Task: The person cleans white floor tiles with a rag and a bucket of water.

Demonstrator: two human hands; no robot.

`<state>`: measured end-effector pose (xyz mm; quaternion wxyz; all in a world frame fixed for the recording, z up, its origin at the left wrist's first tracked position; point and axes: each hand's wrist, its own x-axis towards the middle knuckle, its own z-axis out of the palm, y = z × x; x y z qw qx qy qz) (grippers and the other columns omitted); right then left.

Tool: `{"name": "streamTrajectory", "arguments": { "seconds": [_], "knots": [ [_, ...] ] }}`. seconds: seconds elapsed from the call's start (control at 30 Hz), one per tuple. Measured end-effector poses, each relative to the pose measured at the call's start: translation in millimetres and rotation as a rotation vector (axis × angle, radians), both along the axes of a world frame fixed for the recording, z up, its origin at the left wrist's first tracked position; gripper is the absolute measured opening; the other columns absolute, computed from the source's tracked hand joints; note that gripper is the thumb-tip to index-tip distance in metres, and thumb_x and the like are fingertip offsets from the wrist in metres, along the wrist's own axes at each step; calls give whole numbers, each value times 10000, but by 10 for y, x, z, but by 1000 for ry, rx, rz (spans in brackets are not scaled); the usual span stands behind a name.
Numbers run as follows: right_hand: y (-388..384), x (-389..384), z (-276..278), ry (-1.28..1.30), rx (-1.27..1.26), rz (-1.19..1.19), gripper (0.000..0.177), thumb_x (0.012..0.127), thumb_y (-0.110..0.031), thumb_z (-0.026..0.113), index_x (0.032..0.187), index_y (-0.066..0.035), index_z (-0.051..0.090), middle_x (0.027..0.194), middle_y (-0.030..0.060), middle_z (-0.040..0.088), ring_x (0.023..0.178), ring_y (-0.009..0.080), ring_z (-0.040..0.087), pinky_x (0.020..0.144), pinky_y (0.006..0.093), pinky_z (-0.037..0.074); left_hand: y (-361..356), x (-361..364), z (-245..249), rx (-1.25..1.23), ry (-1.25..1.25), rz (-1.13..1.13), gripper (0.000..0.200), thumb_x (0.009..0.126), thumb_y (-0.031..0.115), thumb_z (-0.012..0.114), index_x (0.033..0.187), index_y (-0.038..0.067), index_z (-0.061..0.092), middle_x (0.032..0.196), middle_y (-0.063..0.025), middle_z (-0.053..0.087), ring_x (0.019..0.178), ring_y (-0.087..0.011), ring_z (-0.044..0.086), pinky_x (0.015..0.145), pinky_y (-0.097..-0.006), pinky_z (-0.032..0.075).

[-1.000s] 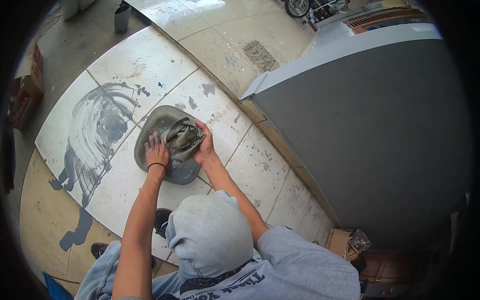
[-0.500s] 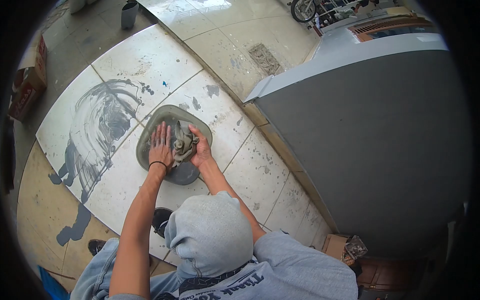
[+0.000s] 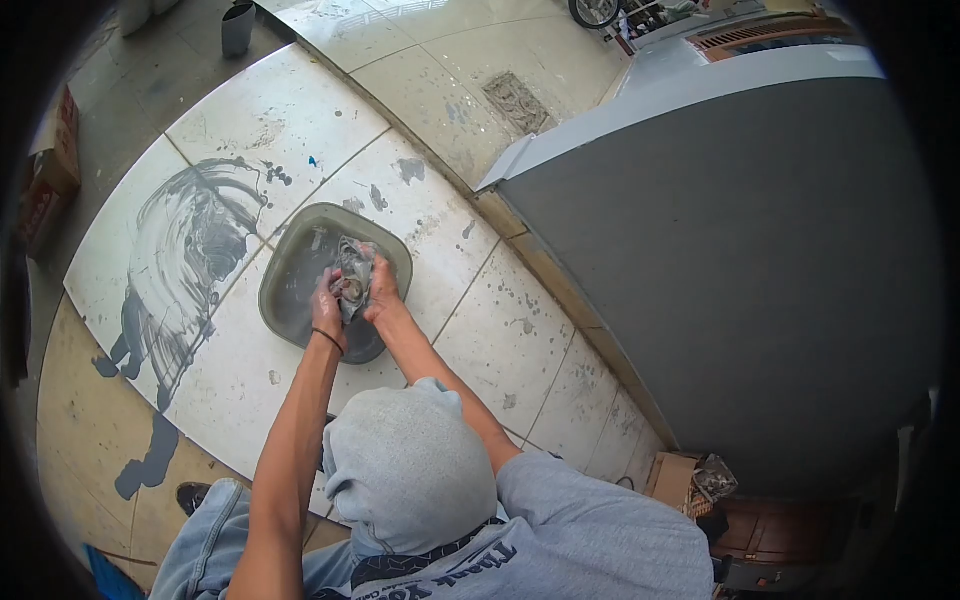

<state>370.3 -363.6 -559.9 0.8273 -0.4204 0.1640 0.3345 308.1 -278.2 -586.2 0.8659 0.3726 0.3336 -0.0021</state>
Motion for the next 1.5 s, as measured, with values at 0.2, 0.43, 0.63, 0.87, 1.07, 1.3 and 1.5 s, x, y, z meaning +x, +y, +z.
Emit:
{"name": "streamTrajectory", "arguments": {
  "seconds": [0.2, 0.43, 0.63, 0.87, 1.07, 1.3, 1.5],
  "knots": [
    [56, -161, -268, 68, -244, -169, 281, 856, -323, 572, 971, -83, 663, 875, 71, 667, 767, 217, 634, 722, 350, 510, -125, 3, 347, 236, 130, -61, 704, 874, 583, 561, 1226, -25, 594, 1167, -161, 627, 1091, -254, 571, 969, -352, 399],
    [23, -121, -368, -501, -767, 160, 465, 941, -423, 476, 1208, -62, 597, 1086, 103, 631, 1004, 217, 590, 866, 350, 473, -155, 4, 382, 676, 474, -188, 719, 931, 580, 452, 966, -109, 654, 943, -297, 657, 927, -410, 630, 815, -445, 463],
    [147, -183, -109, -494, -655, 186, 522, 941, -468, 468, 1252, -59, 559, 1143, 107, 606, 1038, 219, 577, 896, 353, 460, -230, 26, 274, 666, 175, 119, 561, 975, 476, 432, 1087, -35, 635, 970, -233, 675, 916, -398, 644, 809, -424, 477],
    [213, -230, 251, -112, -215, 80, 593, 941, -522, 458, 1303, -55, 514, 1209, 111, 577, 1077, 221, 562, 930, 356, 445, -15, 121, 464, 917, 29, 73, 460, 939, 441, 547, 1065, 7, 634, 934, -184, 689, 846, -343, 664, 747, -389, 492],
    [197, -319, 584, 18, -98, 118, 656, 941, -567, 449, 1347, -53, 476, 1267, 115, 551, 1111, 222, 549, 960, 359, 432, -36, 151, 663, 1016, 32, 37, 383, 920, 367, 595, 958, -14, 625, 774, -214, 651, 685, -324, 637, 638, -408, 462],
    [83, -372, 303, -165, -280, 364, 822, 881, -676, 469, 1439, -81, 364, 1424, 124, 426, 1332, 228, 379, 1085, 361, 303, 54, 234, 367, 705, 193, 116, 421, 870, 340, 567, 821, -73, 635, 714, -244, 621, 649, -344, 604, 664, -434, 453],
    [84, -439, 270, -178, -325, 439, 793, 887, -649, 492, 1422, -74, 379, 1403, 106, 440, 1295, 214, 411, 1058, 349, 336, 140, 175, 168, 608, 188, 68, 378, 790, 334, 569, 835, -21, 694, 764, -265, 638, 731, -346, 624, 726, -426, 460]
  ]
}}
